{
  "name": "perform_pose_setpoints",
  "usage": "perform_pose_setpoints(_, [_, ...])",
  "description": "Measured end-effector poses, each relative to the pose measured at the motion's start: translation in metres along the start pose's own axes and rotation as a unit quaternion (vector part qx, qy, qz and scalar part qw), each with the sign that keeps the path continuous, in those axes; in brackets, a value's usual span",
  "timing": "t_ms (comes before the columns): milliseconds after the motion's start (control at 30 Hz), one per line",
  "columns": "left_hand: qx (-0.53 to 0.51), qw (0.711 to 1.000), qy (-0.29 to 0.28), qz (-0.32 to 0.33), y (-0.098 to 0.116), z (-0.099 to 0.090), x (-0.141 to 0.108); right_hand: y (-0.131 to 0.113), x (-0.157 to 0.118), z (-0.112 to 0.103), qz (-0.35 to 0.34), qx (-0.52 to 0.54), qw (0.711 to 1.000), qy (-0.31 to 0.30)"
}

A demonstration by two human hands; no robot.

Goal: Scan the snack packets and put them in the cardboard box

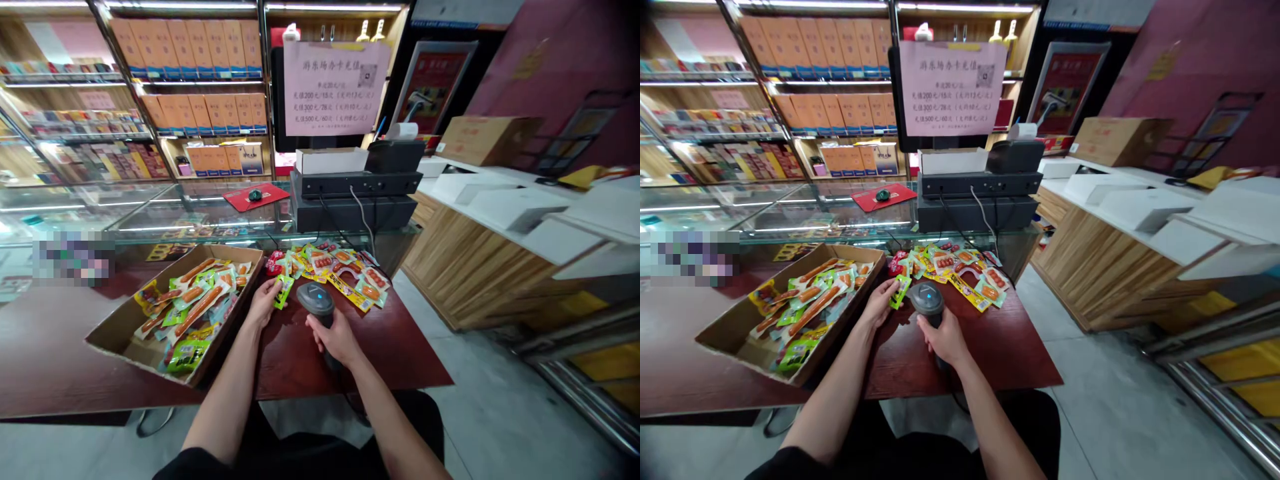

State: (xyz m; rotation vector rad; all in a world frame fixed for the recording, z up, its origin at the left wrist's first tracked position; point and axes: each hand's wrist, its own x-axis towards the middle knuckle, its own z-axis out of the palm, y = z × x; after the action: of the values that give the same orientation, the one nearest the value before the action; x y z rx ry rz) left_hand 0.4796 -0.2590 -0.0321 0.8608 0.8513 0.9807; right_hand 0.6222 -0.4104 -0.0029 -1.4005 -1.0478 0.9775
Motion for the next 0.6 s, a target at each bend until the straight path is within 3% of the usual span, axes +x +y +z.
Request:
perform_pose_setpoints(133, [-0.021, 0.995, -0.095, -0.021, 0.001, 0.003, -0.004, 0.006, -0.001, -0.003, 0.001, -0.019, 1.0, 0.004])
perform_pose_setpoints(200, [-0.001, 0.995, -0.102, -0.014, 0.0, 0.003, -0.004, 0.009, -0.002, -0.005, 0.003, -0.036, 0.999, 0.007])
perform_pose_setpoints(367, [0.037, 0.998, -0.036, 0.038, -0.006, 0.004, 0.002, 0.015, -0.005, -0.006, 0.004, -0.055, 0.998, 0.012])
perform_pose_setpoints(600, [0.005, 0.999, 0.023, 0.041, -0.005, 0.003, 0.007, 0.01, -0.006, -0.004, 0.007, -0.056, 0.998, 0.004])
